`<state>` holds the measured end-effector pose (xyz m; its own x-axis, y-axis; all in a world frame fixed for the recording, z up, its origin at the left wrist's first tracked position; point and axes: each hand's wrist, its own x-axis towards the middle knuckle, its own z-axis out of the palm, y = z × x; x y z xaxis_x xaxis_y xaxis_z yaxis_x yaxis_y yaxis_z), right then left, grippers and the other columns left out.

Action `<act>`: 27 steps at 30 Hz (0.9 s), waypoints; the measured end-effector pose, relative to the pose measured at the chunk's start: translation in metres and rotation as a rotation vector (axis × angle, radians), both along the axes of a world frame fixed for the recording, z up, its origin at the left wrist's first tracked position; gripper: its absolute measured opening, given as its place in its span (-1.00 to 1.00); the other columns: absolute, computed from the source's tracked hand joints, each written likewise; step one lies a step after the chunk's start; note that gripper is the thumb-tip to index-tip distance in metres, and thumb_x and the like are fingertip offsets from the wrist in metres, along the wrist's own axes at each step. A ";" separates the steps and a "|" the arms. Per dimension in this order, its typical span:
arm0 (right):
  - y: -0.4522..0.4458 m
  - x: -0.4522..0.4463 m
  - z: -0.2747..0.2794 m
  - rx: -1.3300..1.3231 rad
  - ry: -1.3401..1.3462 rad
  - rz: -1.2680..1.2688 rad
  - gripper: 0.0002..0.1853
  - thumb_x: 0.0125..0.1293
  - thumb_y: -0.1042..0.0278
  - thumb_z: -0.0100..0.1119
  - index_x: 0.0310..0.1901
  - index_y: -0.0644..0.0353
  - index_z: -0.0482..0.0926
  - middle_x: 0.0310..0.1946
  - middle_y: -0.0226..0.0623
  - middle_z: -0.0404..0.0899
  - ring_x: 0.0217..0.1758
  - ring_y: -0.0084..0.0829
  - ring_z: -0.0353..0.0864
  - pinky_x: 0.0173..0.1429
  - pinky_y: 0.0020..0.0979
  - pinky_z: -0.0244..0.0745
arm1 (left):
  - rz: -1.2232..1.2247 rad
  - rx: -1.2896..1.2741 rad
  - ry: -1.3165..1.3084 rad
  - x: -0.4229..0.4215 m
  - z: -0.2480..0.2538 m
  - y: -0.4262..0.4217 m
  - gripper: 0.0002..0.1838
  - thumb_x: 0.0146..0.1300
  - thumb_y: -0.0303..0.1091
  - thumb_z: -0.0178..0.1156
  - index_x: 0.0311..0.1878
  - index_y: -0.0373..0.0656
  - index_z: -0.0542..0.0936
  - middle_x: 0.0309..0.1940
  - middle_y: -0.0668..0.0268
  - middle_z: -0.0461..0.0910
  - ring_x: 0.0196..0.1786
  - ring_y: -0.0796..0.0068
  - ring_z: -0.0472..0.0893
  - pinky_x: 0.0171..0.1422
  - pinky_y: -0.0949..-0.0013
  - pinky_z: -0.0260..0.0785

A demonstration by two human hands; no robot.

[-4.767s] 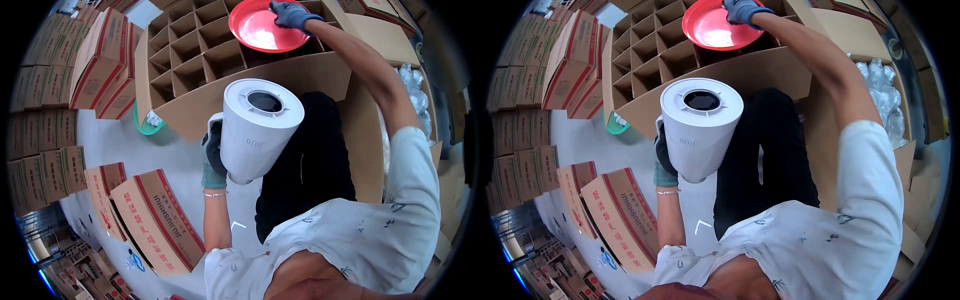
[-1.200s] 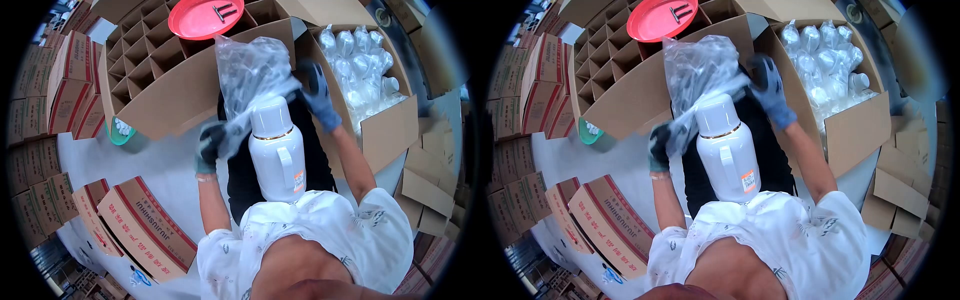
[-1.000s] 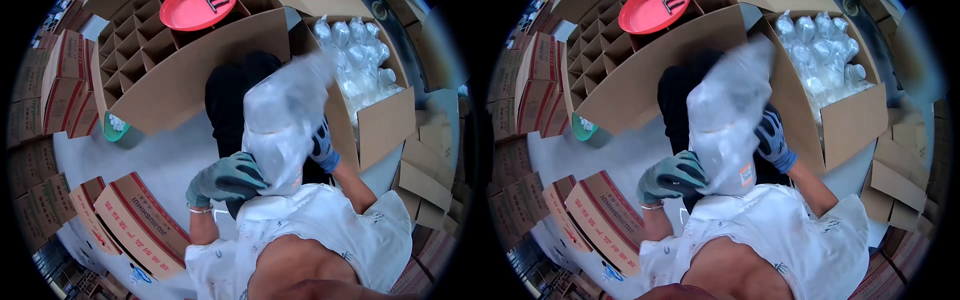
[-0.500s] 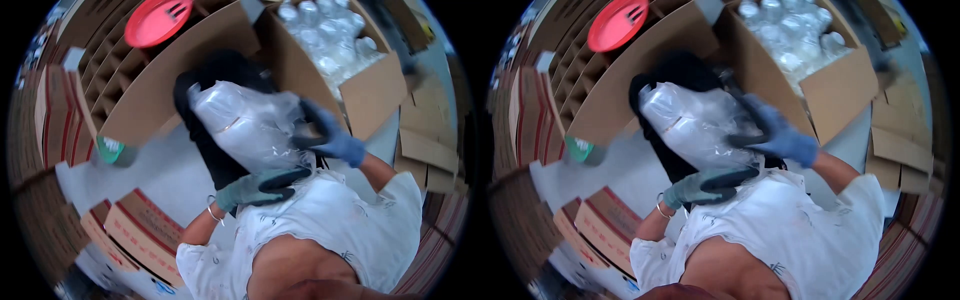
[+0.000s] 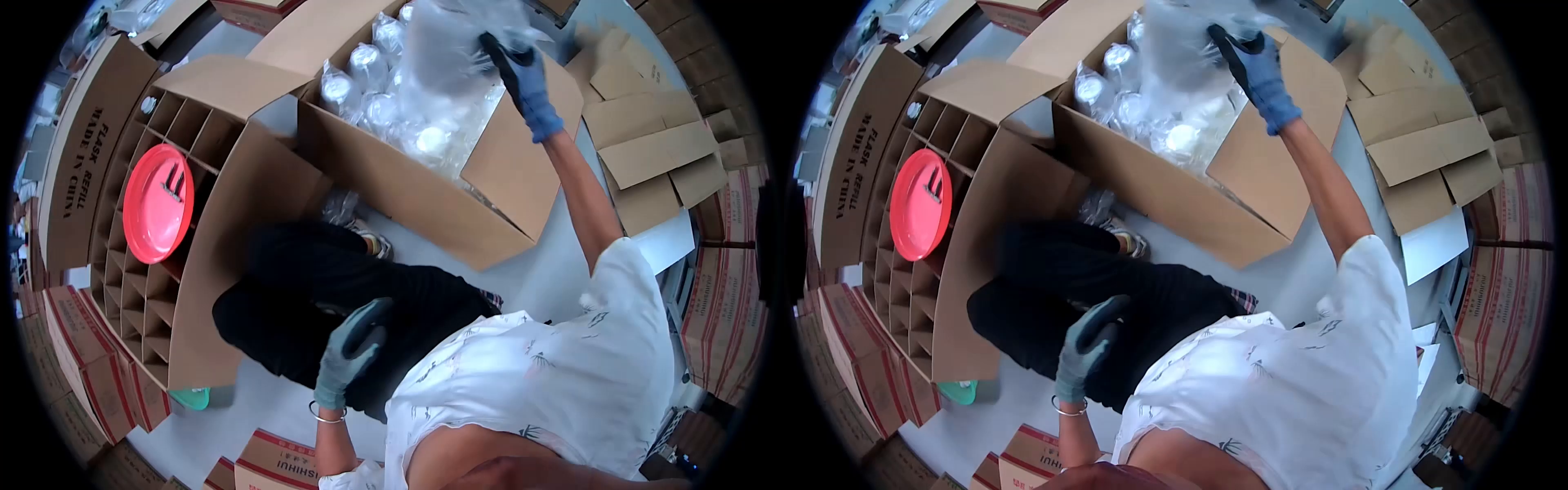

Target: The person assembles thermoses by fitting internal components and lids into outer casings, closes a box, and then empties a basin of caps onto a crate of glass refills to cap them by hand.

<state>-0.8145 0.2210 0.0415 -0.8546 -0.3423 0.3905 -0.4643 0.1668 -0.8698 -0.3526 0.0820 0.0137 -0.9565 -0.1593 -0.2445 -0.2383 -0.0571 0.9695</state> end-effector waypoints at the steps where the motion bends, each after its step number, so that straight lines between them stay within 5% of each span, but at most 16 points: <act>1: -0.006 -0.019 -0.010 0.019 -0.006 -0.058 -0.62 0.24 0.12 0.32 -0.09 0.29 0.64 -0.20 -0.35 0.67 -0.26 -0.61 0.57 -0.12 -0.54 0.46 | 0.008 -0.018 -0.008 -0.007 0.000 -0.007 -0.51 0.17 -0.41 0.23 0.20 -0.28 0.50 0.18 0.10 0.52 0.23 0.18 0.51 0.36 0.26 0.26; 4: -0.012 -0.102 -0.096 0.157 0.139 -0.391 -0.43 0.09 -0.10 0.38 -0.10 0.29 0.61 -0.22 -0.21 0.66 -0.18 -0.47 0.60 -0.08 -0.43 0.48 | -0.017 -0.183 0.034 -0.032 0.006 -0.030 -0.54 0.17 -0.42 0.21 0.18 -0.28 0.51 0.17 0.07 0.52 0.23 0.14 0.50 0.35 0.26 0.27; 8: 0.015 -0.121 -0.200 0.155 -0.379 -0.485 -0.47 0.04 -0.03 0.38 -0.13 0.29 0.59 -0.28 -0.14 0.66 -0.28 -0.26 0.61 -0.16 -0.25 0.49 | -0.065 -0.518 0.270 -0.102 0.018 -0.057 -0.52 0.16 -0.39 0.23 0.18 -0.27 0.51 0.15 0.05 0.52 0.22 0.08 0.49 0.32 0.22 0.30; 10: 0.006 -0.122 -0.212 0.343 -0.439 -0.501 -0.38 0.05 -0.07 0.35 -0.01 0.30 0.54 -0.13 -0.06 0.64 -0.10 -0.13 0.60 0.03 -0.23 0.46 | -0.011 -0.519 0.277 -0.159 0.006 -0.063 -0.52 0.14 -0.34 0.27 0.16 -0.22 0.52 0.11 0.06 0.53 0.19 0.06 0.50 0.29 0.17 0.32; 12: 0.013 -0.153 -0.283 0.505 -0.284 -0.415 -0.27 0.12 0.00 0.23 0.24 0.34 0.34 0.11 -0.07 0.53 0.08 -0.09 0.53 0.14 -0.24 0.44 | -0.088 -0.814 0.308 -0.220 -0.015 -0.066 -0.49 0.16 -0.24 0.28 0.18 -0.16 0.50 0.11 0.09 0.52 0.16 0.10 0.51 0.26 0.20 0.32; 13: 0.014 -0.160 -0.304 0.708 -0.255 -0.359 -0.32 0.12 0.02 0.20 0.20 0.33 0.40 0.08 -0.08 0.56 0.07 -0.09 0.55 0.14 -0.23 0.44 | -0.166 -0.885 0.261 -0.247 -0.031 -0.067 -0.48 0.18 -0.17 0.25 0.20 -0.14 0.48 0.15 0.09 0.48 0.19 0.08 0.47 0.29 0.16 0.27; 18: 0.053 -0.222 -0.303 1.547 -0.038 0.116 -0.49 0.03 0.07 0.26 -0.04 0.25 0.63 -0.04 -0.07 0.64 -0.04 -0.09 0.62 0.11 -0.22 0.49 | -0.204 -1.310 0.125 -0.327 -0.126 -0.066 -0.33 0.21 0.07 0.15 0.34 -0.03 0.35 0.35 0.04 0.26 0.36 -0.11 0.26 0.41 -0.14 0.02; 19: 0.020 -0.167 -0.183 1.766 -0.194 0.292 -0.57 0.03 0.14 0.29 -0.06 0.18 0.68 0.04 -0.06 0.59 0.09 -0.08 0.57 0.22 -0.12 0.43 | -0.184 -1.366 0.117 -0.331 -0.146 -0.071 -0.29 0.21 0.12 0.13 0.37 -0.01 0.32 0.37 0.03 0.23 0.37 -0.13 0.23 0.42 -0.20 -0.05; 20: 0.032 -0.187 -0.183 1.835 -0.261 0.271 -0.54 -0.07 0.14 0.39 -0.09 0.17 0.69 0.01 -0.11 0.61 0.08 -0.11 0.58 0.19 -0.12 0.45 | -0.164 -1.422 0.105 -0.332 -0.166 -0.075 -0.25 0.20 0.17 0.11 0.40 0.00 0.29 0.39 0.03 0.20 0.38 -0.16 0.20 0.44 -0.26 -0.12; 21: 0.018 -0.162 -0.106 1.808 -0.496 0.160 -0.56 -0.07 0.10 0.41 -0.16 0.20 0.69 -0.06 -0.13 0.64 -0.07 -0.12 0.64 0.09 -0.07 0.50 | -0.113 -1.482 0.220 -0.329 -0.186 -0.077 -0.21 0.21 0.19 0.08 0.45 0.04 0.21 0.41 0.01 0.17 0.38 -0.13 0.20 0.46 -0.31 -0.25; 22: 0.017 -0.175 -0.088 1.771 -0.625 0.093 -0.55 0.01 0.14 0.39 -0.07 0.21 0.66 -0.21 0.01 0.64 -0.27 -0.08 0.66 -0.26 -0.09 0.63 | -0.113 -1.477 0.206 -0.331 -0.187 -0.075 -0.20 0.21 0.19 0.08 0.45 0.04 0.20 0.41 0.01 0.16 0.38 -0.12 0.20 0.46 -0.30 -0.26; 24: 0.035 -0.225 -0.104 1.507 -0.683 -0.068 -0.74 0.12 0.16 0.30 -0.36 0.21 0.60 -0.52 -0.09 0.58 -0.58 -0.21 0.58 -0.44 -0.19 0.58 | -0.119 -1.471 0.176 -0.333 -0.182 -0.073 -0.19 0.21 0.19 0.08 0.46 0.05 0.18 0.42 0.02 0.14 0.39 -0.11 0.19 0.47 -0.28 -0.27; 27: 0.042 -0.297 -0.171 0.641 -0.808 -0.214 -0.73 0.17 0.16 0.22 -0.52 0.15 0.47 -0.69 -0.25 0.40 -0.73 -0.31 0.38 -0.58 -0.27 0.43 | -0.137 -1.448 0.154 -0.334 -0.174 -0.074 -0.17 0.18 0.18 0.09 0.46 0.01 0.18 0.41 0.02 0.14 0.39 -0.09 0.18 0.47 -0.28 -0.27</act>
<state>-1.1116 0.2625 -0.1297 -0.8471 -0.0940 -0.5230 0.3082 0.7149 -0.6276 -0.6861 0.0082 -0.1606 -0.9853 -0.0791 0.1512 -0.0521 0.9832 0.1747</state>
